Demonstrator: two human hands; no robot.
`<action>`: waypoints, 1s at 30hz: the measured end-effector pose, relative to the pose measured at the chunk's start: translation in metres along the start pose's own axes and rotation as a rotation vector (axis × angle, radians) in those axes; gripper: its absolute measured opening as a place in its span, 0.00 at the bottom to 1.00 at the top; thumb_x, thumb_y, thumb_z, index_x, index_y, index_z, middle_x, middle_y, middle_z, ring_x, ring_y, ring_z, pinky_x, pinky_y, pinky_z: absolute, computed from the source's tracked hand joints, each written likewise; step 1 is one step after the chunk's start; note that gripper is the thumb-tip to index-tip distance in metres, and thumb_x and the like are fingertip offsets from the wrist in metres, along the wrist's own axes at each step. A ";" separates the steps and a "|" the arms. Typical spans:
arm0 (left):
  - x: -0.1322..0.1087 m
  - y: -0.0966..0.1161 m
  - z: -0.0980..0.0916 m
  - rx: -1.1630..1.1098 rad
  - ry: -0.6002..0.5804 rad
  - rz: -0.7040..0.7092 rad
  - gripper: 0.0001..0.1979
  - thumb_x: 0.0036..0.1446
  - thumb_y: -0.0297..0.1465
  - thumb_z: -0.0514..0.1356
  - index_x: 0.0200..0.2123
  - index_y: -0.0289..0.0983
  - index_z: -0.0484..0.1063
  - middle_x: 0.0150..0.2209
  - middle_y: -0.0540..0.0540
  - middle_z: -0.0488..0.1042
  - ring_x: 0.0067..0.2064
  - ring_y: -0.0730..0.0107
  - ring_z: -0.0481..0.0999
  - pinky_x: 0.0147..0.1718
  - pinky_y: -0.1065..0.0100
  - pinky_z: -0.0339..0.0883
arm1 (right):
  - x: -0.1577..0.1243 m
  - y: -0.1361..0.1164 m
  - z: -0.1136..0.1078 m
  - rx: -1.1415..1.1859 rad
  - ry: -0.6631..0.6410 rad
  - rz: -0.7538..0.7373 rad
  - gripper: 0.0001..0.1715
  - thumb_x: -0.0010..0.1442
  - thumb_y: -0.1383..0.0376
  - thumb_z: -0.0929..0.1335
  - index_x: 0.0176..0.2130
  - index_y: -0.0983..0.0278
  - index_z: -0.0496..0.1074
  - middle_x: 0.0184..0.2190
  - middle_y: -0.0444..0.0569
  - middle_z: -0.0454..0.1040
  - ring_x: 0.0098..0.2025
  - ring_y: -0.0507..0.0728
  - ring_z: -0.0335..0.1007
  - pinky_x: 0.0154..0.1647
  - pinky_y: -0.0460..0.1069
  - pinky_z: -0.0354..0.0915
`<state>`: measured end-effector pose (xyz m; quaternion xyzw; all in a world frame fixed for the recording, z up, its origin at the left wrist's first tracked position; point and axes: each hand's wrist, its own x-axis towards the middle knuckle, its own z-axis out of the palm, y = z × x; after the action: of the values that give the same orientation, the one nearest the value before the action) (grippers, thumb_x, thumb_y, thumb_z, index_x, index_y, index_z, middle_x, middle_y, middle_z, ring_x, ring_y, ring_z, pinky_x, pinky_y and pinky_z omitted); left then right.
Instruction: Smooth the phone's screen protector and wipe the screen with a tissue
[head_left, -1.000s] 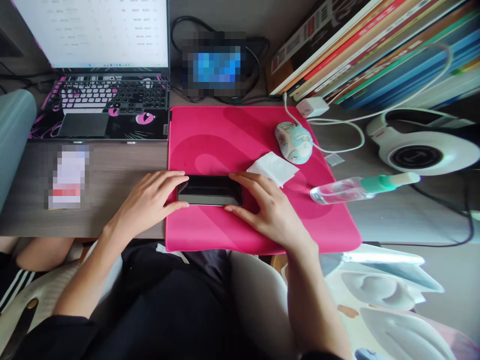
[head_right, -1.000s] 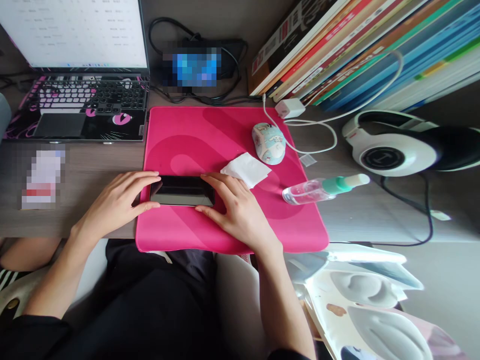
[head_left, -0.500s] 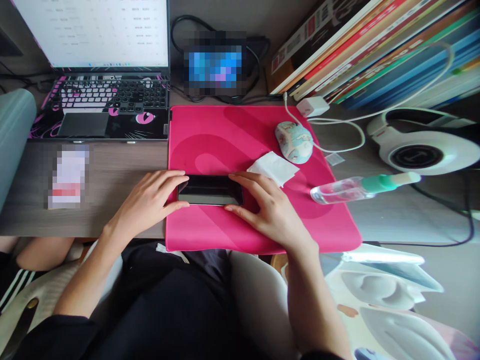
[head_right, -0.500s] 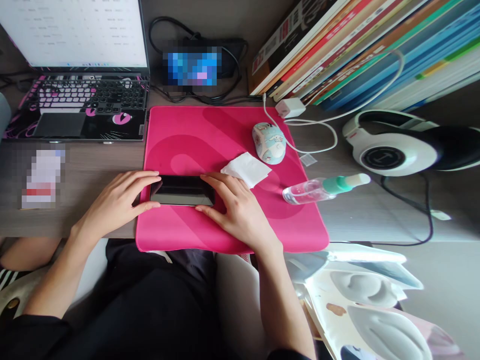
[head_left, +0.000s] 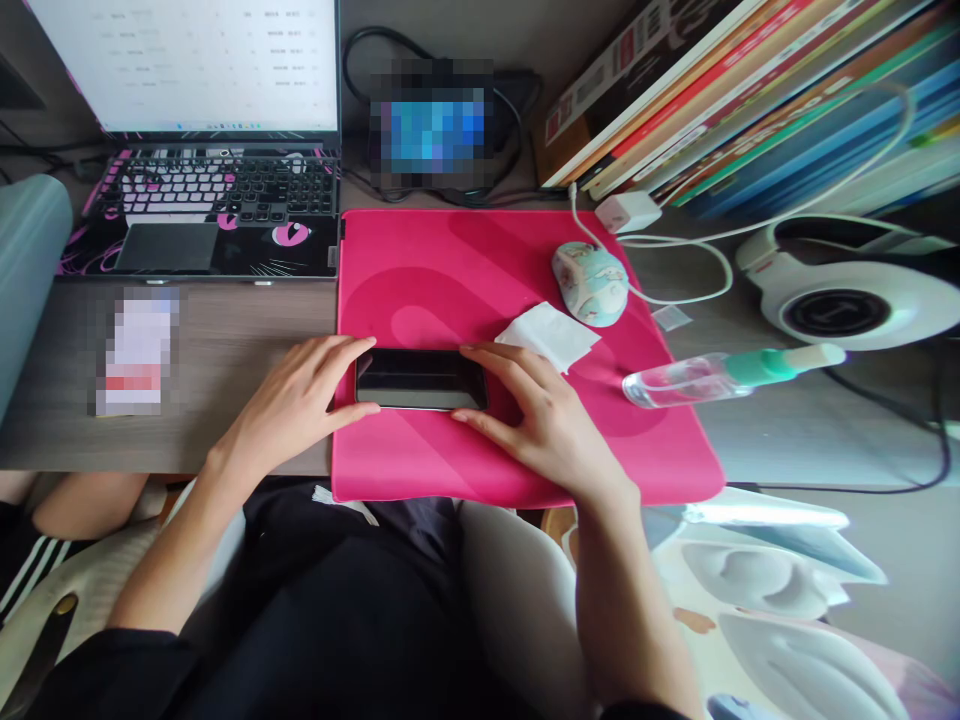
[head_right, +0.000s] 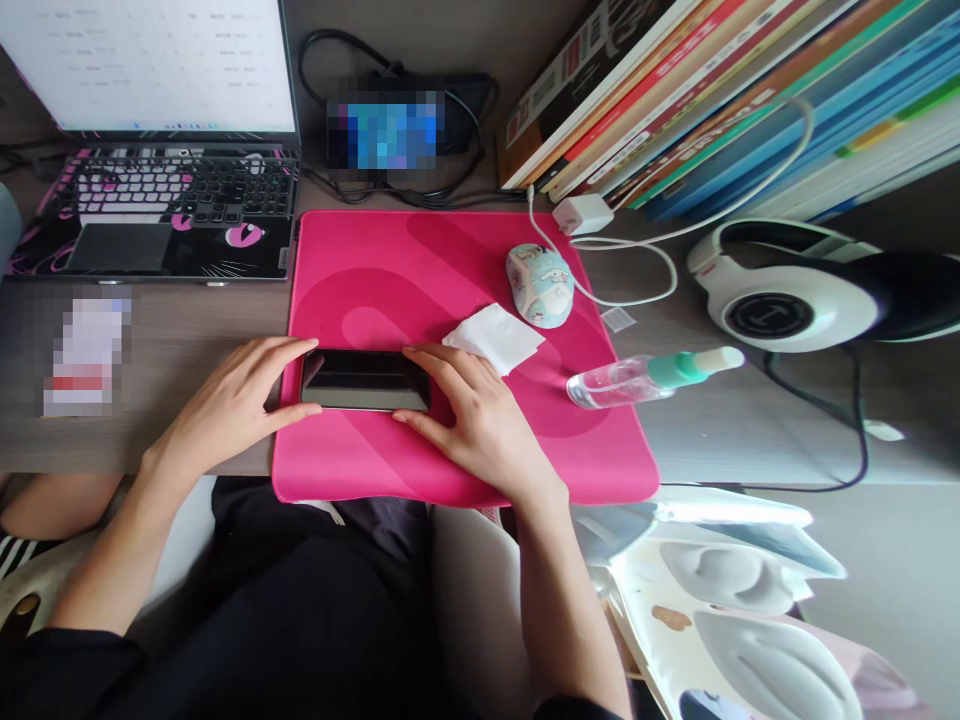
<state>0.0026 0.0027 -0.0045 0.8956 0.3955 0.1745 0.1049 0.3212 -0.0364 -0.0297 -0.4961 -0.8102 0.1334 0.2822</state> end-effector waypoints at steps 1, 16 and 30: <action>0.000 0.000 0.000 0.002 0.000 0.000 0.33 0.71 0.42 0.66 0.72 0.42 0.60 0.66 0.37 0.73 0.65 0.49 0.75 0.65 0.49 0.70 | 0.000 0.000 0.000 0.001 -0.002 0.002 0.34 0.72 0.48 0.70 0.71 0.54 0.65 0.62 0.58 0.76 0.63 0.71 0.74 0.64 0.69 0.72; 0.001 -0.001 -0.001 0.005 0.001 0.027 0.33 0.70 0.43 0.66 0.71 0.42 0.60 0.65 0.37 0.74 0.65 0.49 0.76 0.64 0.51 0.70 | 0.000 0.001 0.000 0.000 -0.007 0.005 0.35 0.72 0.48 0.70 0.71 0.54 0.65 0.62 0.58 0.76 0.63 0.71 0.74 0.64 0.69 0.72; 0.001 -0.002 0.000 0.036 0.003 0.053 0.32 0.70 0.43 0.66 0.71 0.41 0.63 0.65 0.37 0.75 0.63 0.50 0.77 0.64 0.51 0.71 | 0.000 0.000 0.000 -0.001 -0.002 -0.005 0.36 0.71 0.49 0.71 0.72 0.53 0.64 0.63 0.58 0.76 0.64 0.71 0.74 0.64 0.68 0.72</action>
<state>0.0021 0.0045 -0.0046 0.9073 0.3750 0.1713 0.0834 0.3213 -0.0363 -0.0302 -0.4940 -0.8119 0.1327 0.2813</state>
